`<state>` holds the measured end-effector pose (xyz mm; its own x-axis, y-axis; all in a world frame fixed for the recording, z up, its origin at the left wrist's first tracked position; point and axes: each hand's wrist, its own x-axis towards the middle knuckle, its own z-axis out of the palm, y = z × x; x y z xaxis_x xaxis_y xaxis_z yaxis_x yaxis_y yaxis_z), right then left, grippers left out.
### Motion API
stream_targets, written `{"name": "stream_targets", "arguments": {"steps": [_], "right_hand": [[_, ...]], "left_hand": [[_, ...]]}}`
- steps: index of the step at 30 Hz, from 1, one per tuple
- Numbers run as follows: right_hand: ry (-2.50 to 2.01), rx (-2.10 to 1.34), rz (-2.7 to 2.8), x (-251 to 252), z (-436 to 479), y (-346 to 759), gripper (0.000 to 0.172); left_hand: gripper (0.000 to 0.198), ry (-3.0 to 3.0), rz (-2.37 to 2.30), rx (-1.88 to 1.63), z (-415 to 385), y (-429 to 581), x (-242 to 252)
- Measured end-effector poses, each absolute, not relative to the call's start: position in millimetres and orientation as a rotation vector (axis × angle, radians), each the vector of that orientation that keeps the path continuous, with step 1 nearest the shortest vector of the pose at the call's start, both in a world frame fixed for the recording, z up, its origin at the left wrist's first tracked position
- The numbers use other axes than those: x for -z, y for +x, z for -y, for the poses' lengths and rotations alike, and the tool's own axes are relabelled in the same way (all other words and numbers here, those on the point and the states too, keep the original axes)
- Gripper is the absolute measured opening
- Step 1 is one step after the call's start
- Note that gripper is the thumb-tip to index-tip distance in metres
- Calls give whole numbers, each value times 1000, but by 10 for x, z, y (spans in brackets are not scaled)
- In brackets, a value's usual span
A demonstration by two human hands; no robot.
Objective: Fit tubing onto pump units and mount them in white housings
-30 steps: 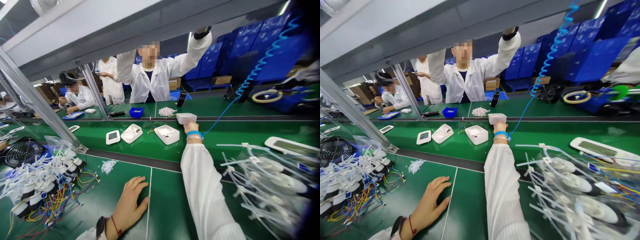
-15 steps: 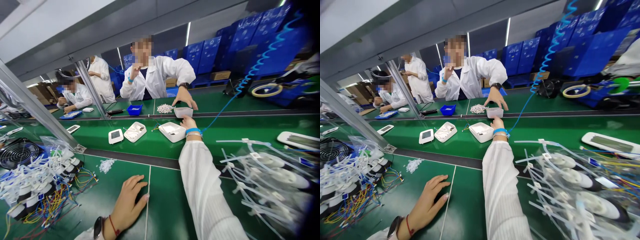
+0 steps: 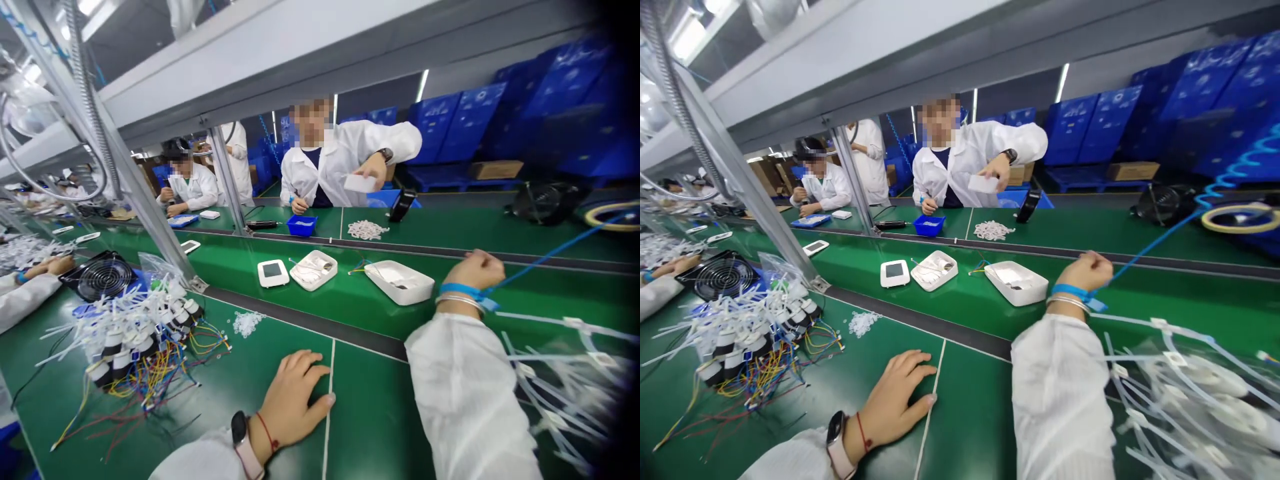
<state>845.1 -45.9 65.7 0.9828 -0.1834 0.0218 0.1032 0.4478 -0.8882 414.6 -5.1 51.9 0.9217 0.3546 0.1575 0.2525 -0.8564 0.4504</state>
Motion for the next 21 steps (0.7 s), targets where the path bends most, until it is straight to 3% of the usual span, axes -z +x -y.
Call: {"name": "stream_targets", "arguments": {"steps": [7, 13, 18, 21], "right_hand": [[-1486, 754, 296, -722, 388, 7718, 7], [-1462, 290, 655, -739, 101, 6453, 5], [-1476, 105, 879, -567, -76, 5452, 6], [-1514, -26, 930, -452, -155, 5043, 10]], "left_hand": [[39, 2676, -373, -451, 14, 4073, -453], [37, 2688, -342, -550, 0, 4011, -391], [13, 2563, -328, -793, 1, 3933, -455], [21, 2462, -373, -981, -18, 3847, -526]]}}
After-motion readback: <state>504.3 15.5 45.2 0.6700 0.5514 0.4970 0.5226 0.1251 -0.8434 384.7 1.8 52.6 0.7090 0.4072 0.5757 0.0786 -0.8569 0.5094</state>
